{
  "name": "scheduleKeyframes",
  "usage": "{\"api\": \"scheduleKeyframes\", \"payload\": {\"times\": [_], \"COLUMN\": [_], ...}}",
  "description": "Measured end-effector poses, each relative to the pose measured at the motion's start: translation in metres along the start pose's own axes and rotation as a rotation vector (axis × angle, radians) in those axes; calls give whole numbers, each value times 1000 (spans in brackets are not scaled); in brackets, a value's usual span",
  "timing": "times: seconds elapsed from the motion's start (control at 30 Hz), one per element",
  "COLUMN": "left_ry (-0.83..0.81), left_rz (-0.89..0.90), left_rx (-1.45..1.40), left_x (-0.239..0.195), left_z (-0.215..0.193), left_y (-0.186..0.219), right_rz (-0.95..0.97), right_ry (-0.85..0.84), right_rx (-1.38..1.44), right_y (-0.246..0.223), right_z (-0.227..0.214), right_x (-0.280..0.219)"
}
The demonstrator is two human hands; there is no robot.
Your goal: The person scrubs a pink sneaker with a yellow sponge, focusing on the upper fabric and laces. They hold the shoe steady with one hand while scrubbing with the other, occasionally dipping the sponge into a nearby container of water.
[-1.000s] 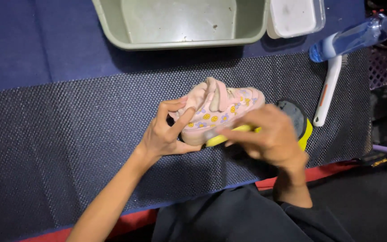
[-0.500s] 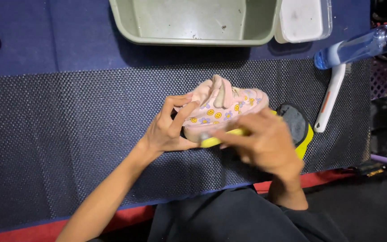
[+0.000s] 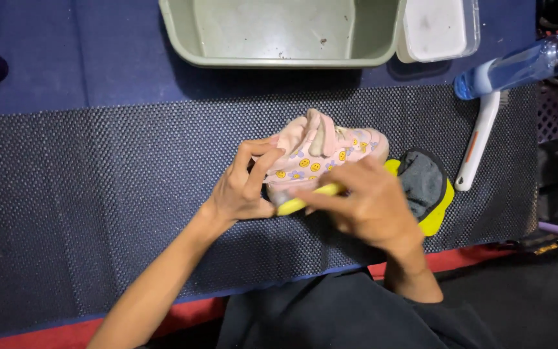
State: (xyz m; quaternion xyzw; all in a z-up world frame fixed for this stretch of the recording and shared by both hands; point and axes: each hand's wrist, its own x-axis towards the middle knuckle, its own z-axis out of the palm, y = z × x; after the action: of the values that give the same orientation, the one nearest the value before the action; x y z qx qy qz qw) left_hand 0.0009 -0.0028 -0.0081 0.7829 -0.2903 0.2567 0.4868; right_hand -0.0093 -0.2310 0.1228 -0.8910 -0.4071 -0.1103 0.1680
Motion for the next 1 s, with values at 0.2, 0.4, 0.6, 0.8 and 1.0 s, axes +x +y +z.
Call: {"api": "scheduleKeyframes", "payload": {"times": [0.2,0.4,0.6,0.8,1.0], "left_ry": [12,-2,-2,13,20], "left_rz": [-1,6,10,22,29], "left_rx": [29,57,49,49,43], "left_x": [7,5,3,3,0], "left_z": [-4,-3,-3,-1,1], "left_y": [6,7,5,5,3], "right_rz": [67,84,96,118,126], "right_ry": [25,98,107,126,167], "right_rx": [-150,-86,-10,95,0], "right_y": [53,74,77,45,54], "right_z": [-21,-12,-2,-4,-2], "right_x": [-27,-39,-40,-19,-33]}}
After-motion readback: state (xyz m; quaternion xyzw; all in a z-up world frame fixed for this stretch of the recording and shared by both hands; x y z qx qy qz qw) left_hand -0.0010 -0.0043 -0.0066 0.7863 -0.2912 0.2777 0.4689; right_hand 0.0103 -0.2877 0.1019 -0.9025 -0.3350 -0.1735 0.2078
